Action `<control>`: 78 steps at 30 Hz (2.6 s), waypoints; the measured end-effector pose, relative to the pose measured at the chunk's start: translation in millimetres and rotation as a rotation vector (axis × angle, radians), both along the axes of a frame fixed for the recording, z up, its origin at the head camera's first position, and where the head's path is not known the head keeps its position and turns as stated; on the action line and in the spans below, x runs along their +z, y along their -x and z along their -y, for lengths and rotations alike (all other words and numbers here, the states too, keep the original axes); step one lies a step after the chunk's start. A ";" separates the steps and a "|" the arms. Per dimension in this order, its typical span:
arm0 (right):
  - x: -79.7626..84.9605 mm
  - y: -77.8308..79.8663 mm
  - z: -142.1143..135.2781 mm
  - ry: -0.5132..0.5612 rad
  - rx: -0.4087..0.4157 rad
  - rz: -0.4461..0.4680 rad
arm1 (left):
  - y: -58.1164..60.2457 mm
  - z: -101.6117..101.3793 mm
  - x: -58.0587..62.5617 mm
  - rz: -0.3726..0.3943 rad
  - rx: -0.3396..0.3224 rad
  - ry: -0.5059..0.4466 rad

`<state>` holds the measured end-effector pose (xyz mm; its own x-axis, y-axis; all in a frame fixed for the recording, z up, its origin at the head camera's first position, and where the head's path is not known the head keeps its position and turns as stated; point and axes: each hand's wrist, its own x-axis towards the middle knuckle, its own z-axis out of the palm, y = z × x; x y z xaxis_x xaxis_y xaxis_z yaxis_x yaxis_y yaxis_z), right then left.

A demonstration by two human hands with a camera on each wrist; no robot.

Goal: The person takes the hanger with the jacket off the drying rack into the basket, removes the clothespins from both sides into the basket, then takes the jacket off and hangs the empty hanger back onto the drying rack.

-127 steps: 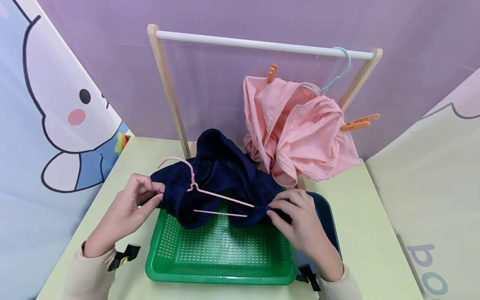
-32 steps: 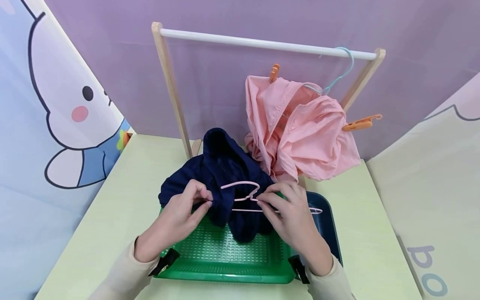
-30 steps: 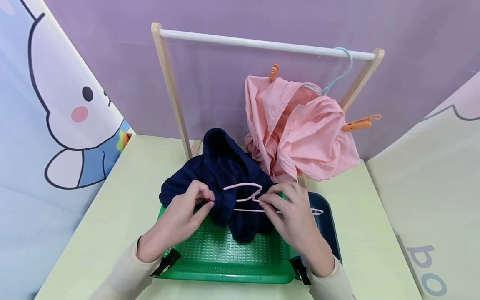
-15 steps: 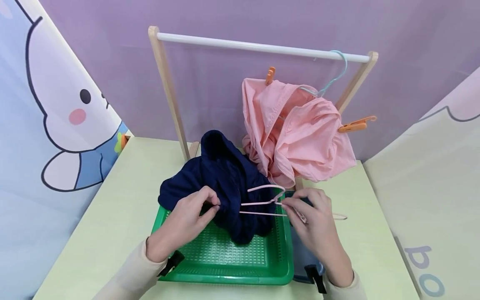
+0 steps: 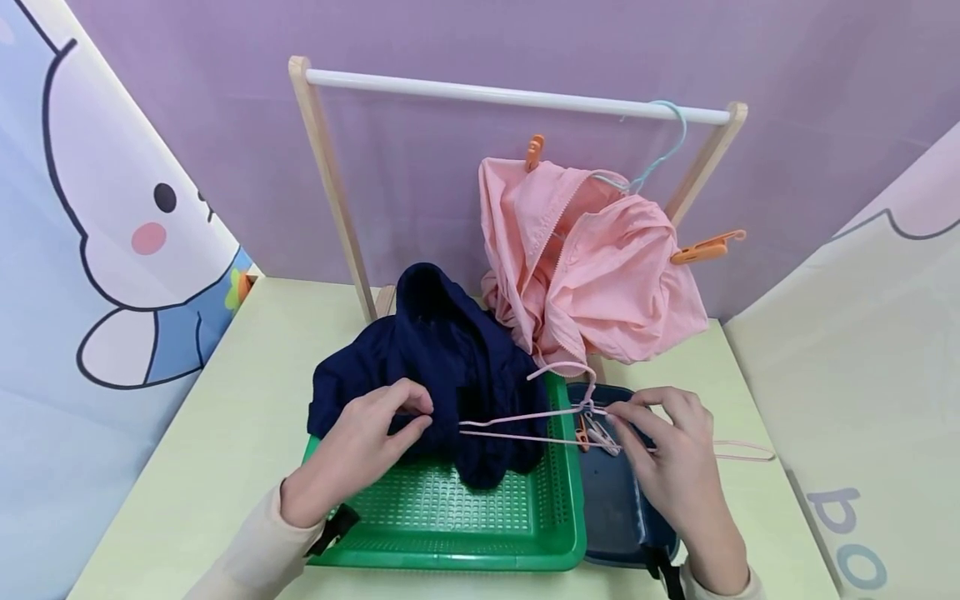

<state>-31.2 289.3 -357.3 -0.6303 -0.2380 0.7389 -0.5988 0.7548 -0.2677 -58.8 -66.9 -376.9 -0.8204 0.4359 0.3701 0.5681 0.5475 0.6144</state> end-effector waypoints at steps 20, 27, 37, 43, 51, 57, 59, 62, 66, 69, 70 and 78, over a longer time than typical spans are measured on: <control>24.9 12.0 6.1 0.035 -0.042 -0.063 | -23.1 96.3 -18.5 0.336 0.343 0.108; 39.4 33.9 18.8 0.048 -0.023 -0.080 | -31.4 122.5 -36.9 0.624 0.392 0.137; 58.5 71.7 47.3 0.084 0.031 -0.065 | -33.5 130.0 -55.1 0.773 0.387 -0.125; 76.4 93.5 64.6 0.039 -0.034 -0.043 | -33.3 131.1 -58.3 0.824 0.406 -0.181; 93.2 123.3 90.5 0.031 -0.094 -0.057 | -34.5 132.1 -59.7 0.853 0.417 -0.216; 105.7 148.7 115.9 -0.007 -0.146 -0.081 | -33.5 133.5 -60.5 0.863 0.404 -0.235; 109.2 156.7 123.3 -0.005 -0.151 -0.092 | -33.5 133.8 -61.3 0.860 0.401 -0.237; 114.6 166.1 132.7 -0.008 -0.165 -0.105 | -33.9 134.5 -62.4 0.854 0.388 -0.238; 121.3 176.4 143.1 -0.006 -0.166 -0.095 | -34.9 135.8 -63.0 0.848 0.374 -0.242; 124.7 183.8 150.1 -0.007 -0.153 -0.081 | -34.9 136.3 -62.5 0.855 0.373 -0.248; 125.4 186.2 152.2 -0.011 -0.152 -0.079 | -34.5 136.4 -62.3 0.857 0.372 -0.248; 126.5 198.9 167.7 -0.049 -0.169 -0.008 | -30.6 137.3 -62.7 0.844 0.370 -0.242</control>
